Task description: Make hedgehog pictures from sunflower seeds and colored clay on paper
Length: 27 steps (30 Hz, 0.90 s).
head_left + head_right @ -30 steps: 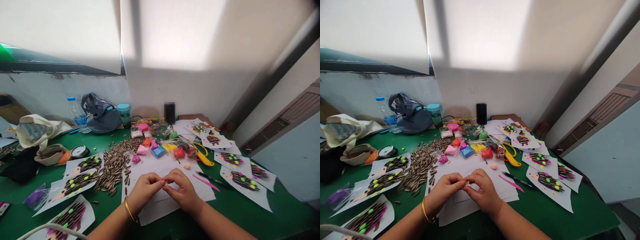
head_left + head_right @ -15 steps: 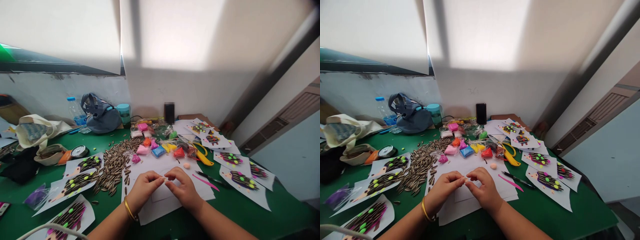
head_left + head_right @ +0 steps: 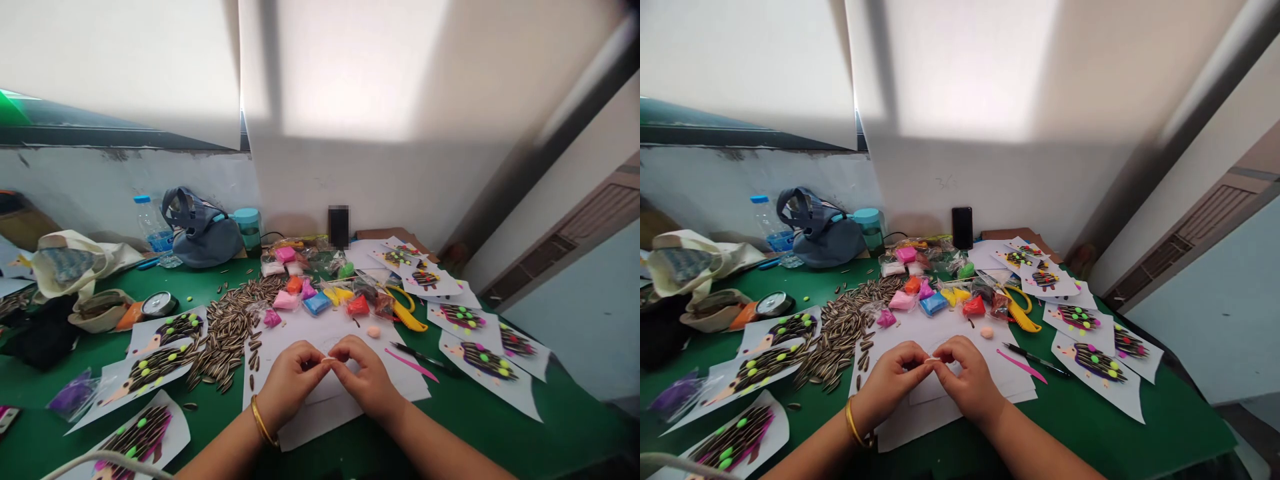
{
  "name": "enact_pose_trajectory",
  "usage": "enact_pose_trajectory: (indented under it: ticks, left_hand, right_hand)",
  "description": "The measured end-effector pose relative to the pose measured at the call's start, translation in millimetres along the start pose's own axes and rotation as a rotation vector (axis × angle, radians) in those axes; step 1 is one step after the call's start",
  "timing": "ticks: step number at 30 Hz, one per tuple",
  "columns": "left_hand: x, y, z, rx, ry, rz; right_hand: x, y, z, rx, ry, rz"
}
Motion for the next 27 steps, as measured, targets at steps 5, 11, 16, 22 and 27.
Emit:
enact_pose_trajectory:
  ticks: [5, 11, 16, 22, 27]
  left_hand:
    - [-1.0, 0.4, 0.0, 0.027, 0.014, -0.017]
    - [-3.7, -0.2, -3.3, 0.054, 0.012, -0.036]
    - [-3.9, 0.3, -5.1, 0.128, 0.111, -0.010]
    - [-0.6, 1.7, -6.7, 0.145, 0.180, 0.064]
    - [-2.4, 2.1, -7.2, 0.130, 0.171, 0.046]
  right_hand:
    - [0.1, -0.3, -0.7, 0.026, 0.003, -0.014]
    - [2.4, -0.5, 0.3, 0.035, 0.019, 0.001]
    - [1.2, -1.1, 1.2, 0.080, -0.040, -0.018]
    - [2.5, 0.3, -0.3, 0.078, -0.080, 0.036]
    - [2.4, -0.3, 1.9, 0.082, -0.087, 0.021]
Point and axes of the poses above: each hand's wrist, its own y-axis away from the middle knuckle, its own x-axis out of the palm, z = x × y, the point moved 4 cm from there along -y, towards the middle knuckle, and after that the axes turned 4 degrees about -x, right-handed, at the moved point
